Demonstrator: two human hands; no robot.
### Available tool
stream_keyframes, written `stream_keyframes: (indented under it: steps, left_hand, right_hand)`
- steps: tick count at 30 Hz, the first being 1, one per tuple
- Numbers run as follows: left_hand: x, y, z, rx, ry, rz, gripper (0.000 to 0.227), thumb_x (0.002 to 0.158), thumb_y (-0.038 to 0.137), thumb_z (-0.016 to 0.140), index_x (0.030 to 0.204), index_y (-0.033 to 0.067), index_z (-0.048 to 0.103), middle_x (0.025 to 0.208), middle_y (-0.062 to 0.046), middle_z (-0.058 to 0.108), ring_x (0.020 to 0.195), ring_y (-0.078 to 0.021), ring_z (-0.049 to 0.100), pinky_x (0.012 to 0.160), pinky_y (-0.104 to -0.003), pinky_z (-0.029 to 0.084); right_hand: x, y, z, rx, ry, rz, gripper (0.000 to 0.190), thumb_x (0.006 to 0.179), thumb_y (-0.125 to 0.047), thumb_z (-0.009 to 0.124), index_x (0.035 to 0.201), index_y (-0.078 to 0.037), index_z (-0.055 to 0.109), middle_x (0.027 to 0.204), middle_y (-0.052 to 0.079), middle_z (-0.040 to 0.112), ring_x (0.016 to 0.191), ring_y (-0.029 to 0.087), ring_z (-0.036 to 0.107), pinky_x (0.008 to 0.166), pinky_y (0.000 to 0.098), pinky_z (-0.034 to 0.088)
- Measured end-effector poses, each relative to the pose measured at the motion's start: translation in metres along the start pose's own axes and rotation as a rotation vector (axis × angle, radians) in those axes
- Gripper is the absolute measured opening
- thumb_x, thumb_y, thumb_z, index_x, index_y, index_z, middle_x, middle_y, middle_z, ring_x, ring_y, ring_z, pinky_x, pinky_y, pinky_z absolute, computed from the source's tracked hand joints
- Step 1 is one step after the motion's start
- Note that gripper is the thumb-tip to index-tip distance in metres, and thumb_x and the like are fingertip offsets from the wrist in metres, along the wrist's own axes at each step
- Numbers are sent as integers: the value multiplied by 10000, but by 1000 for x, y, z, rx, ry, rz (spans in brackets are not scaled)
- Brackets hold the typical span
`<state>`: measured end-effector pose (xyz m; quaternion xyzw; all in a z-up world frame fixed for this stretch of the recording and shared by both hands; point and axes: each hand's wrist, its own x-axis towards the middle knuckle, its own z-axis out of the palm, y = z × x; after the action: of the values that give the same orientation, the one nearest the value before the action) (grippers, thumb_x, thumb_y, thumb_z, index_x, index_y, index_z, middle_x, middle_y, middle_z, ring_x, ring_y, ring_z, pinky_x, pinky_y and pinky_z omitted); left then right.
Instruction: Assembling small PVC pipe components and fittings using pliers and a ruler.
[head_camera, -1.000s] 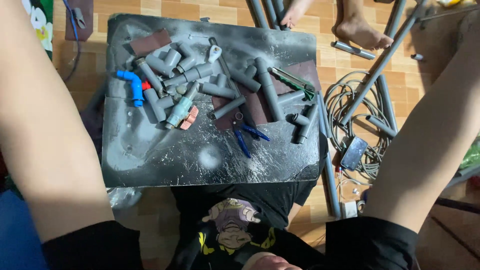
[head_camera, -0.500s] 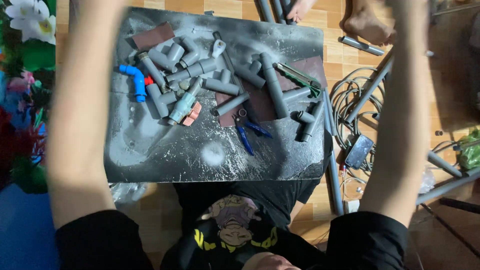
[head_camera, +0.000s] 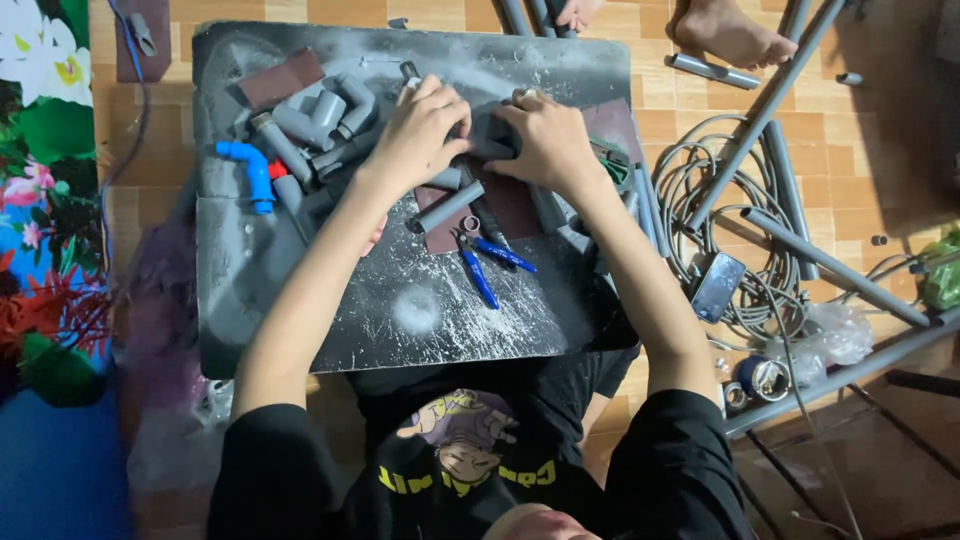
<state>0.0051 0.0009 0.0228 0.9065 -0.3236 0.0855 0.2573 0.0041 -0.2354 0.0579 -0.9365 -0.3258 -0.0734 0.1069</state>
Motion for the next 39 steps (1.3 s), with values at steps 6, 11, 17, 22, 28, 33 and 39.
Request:
stream_keyframes:
  steps: [6,11,17,22,28,33,39]
  left_hand:
    - [-6,2,-9,-106,9,-32,295,774,214,882,931,87,667,1001,-50,686,1092,-281,580,995,-459,411]
    - [-6,-8,-2,-85,21,-61,281,843,268,857,1049,109,749,1143,-47,700,1214,-268,553,1042,-484,364]
    - [-8,-1,3,85,56,14,318,739,310,897,972,125,784,1272,-90,657,1345,-318,443,1046,-620,231]
    - [-17,-1,3,8,49,-29,368,719,301,914,997,122,753,1165,-51,696,1269,-259,509,1044,-615,222]
    - [-18,15,-22,-146,149,-80,328,783,269,913,1017,131,728,1019,-26,721,1117,-214,619,1033,-566,264]
    - [-12,-6,24,-848,382,-221,259,925,167,848,1118,95,690,1165,-32,679,1008,-136,706,935,-350,592]
    - [-10,13,28,-1218,784,-128,467,1009,72,778,1380,8,500,1298,-101,648,1141,-140,669,965,-254,567]
  right_hand:
    - [-12,-22,0,17,-6,15,771,697,-468,899,1329,-112,640,1088,151,697,1007,327,687,747,419,572]
    - [-39,-64,-3,94,11,378,820,813,-423,822,1482,-82,493,1036,190,679,933,366,698,736,467,561]
    - [-47,-70,-2,117,-34,391,531,868,-382,780,1338,-180,638,1130,205,682,855,392,713,677,495,559]
    - [-42,-55,0,66,13,456,510,846,-388,793,1282,-153,674,1102,214,672,882,408,708,706,495,565]
    - [-36,-39,8,124,141,374,473,800,-341,833,1214,-151,702,1123,194,680,898,399,708,714,475,571]
    - [-28,-60,-4,154,224,310,377,958,-301,809,1291,-186,674,956,136,705,836,350,722,713,443,566]
    - [-24,-106,-24,643,258,234,925,916,-81,662,1648,-10,101,760,60,673,629,237,704,635,356,572]
